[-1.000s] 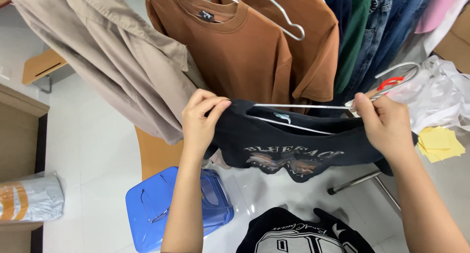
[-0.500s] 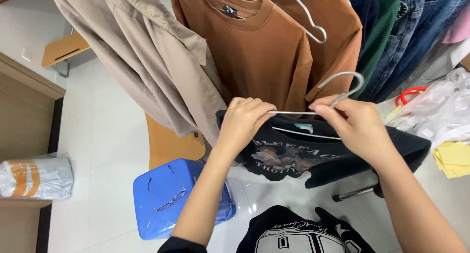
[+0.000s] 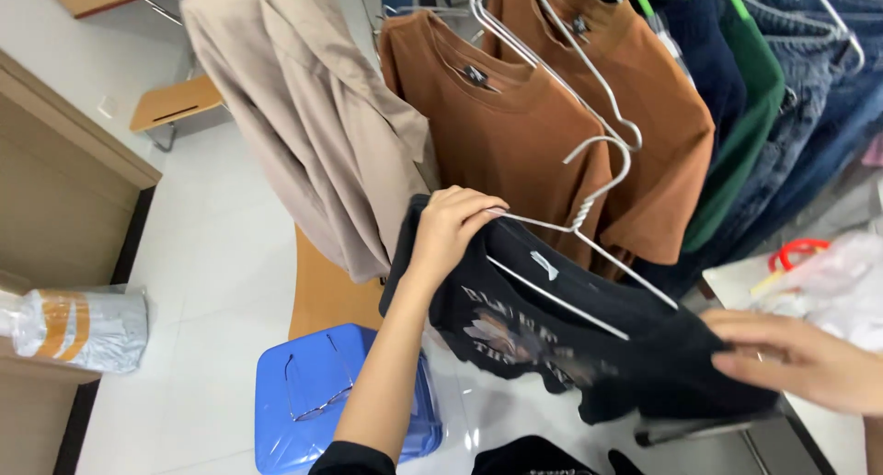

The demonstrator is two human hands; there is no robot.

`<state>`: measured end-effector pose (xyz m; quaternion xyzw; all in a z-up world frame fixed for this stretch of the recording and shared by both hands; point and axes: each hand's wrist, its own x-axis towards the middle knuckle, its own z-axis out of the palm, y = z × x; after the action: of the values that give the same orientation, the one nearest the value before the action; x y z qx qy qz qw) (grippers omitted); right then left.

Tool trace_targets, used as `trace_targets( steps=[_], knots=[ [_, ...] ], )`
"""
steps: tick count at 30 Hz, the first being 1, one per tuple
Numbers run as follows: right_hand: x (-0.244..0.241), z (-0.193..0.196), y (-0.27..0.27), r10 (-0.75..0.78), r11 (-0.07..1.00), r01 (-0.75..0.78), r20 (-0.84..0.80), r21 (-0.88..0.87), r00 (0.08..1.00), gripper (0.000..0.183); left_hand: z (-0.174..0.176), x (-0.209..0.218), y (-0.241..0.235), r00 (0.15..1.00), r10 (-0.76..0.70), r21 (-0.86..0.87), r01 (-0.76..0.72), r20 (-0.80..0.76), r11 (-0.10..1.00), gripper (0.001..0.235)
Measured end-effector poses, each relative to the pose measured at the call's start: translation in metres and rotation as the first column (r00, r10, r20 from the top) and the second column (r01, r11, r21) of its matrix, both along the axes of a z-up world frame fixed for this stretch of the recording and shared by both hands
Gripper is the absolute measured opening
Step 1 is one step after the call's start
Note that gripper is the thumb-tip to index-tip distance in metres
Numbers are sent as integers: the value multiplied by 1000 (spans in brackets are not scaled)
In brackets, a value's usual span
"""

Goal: The person takes a brown t-shirt from a clothing rack, places it into a clear plastic bag, and puts the bag into a cardboard box. They close the box, tie it with a white ribbon, and then repeat the process with a black t-shirt.

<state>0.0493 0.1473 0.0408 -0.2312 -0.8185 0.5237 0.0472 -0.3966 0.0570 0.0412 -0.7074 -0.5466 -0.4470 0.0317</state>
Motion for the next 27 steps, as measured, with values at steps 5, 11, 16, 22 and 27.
trace_targets(
  steps=[5,11,16,22,27],
  knots=[
    [9,-16,8,-245,946,131,-388,-297,889,36,-4,-8,28,996,-47,21,46,78,999,17],
    [-79,95,-20,-734,636,639,-81,-433,675,42,19,-5,13,983,175,31,-177,51,984,41],
    [-169,171,-29,-597,791,513,-233,-334,768,28,18,-4,-2,950,147,-146,-110,276,983,45],
    [-277,175,-4,-359,896,419,-318,147,878,25,31,14,-33,884,161,-293,-29,439,956,44],
    [-329,118,33,-227,866,380,-421,325,878,24,29,24,-51,844,194,-304,-39,500,952,44]
  ],
)
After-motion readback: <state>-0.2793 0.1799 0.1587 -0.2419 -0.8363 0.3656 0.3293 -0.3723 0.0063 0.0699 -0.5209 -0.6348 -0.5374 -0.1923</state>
